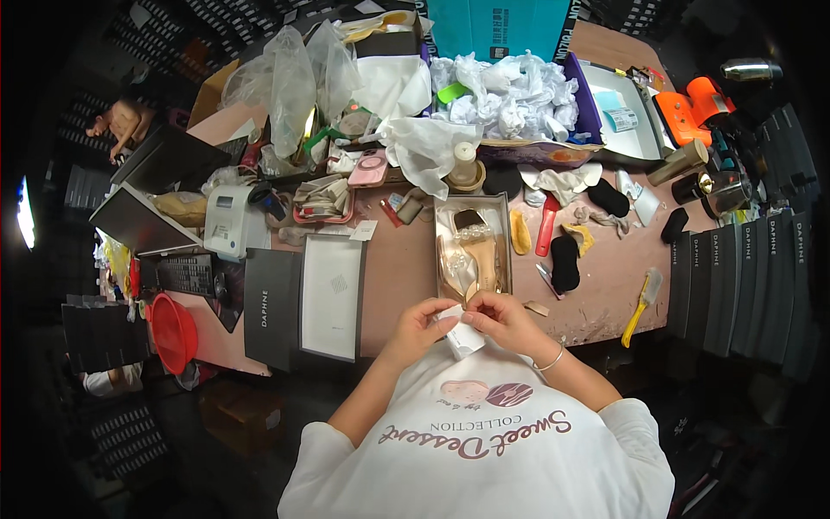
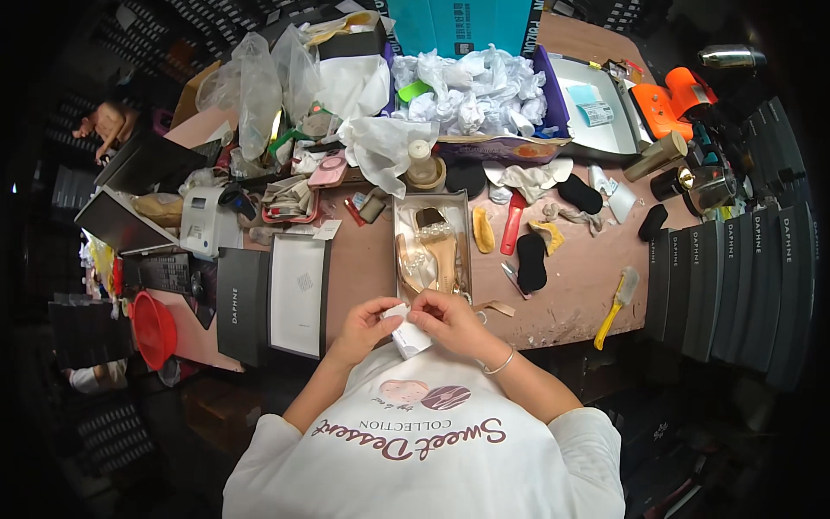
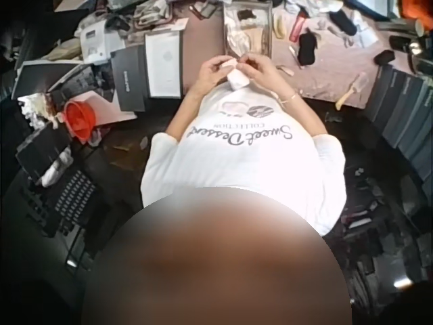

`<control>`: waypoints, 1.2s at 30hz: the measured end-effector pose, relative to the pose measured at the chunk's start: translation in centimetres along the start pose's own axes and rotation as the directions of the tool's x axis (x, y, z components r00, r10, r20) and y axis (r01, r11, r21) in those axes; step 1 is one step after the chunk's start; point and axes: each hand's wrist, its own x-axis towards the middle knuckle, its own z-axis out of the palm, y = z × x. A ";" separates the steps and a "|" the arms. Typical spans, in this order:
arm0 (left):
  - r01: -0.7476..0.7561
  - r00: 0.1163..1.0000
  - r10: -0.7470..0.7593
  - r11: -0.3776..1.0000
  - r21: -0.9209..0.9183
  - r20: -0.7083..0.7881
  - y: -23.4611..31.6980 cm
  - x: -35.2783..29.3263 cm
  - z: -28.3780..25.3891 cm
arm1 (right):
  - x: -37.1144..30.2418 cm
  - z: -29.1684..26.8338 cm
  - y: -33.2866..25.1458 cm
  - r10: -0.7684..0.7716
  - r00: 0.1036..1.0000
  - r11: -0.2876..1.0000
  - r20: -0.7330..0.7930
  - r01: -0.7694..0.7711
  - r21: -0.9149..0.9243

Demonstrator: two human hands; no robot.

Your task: Packing a pair of gold-colored sandals into a shoe box with tissue paper and protective inserts.

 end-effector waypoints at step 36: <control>-0.116 0.937 0.003 0.945 -0.304 -0.349 -0.1 1.4 -4.2 | 4.8 -1.0 -1.8 -0.201 0.844 0.949 -0.497 0.293 0.113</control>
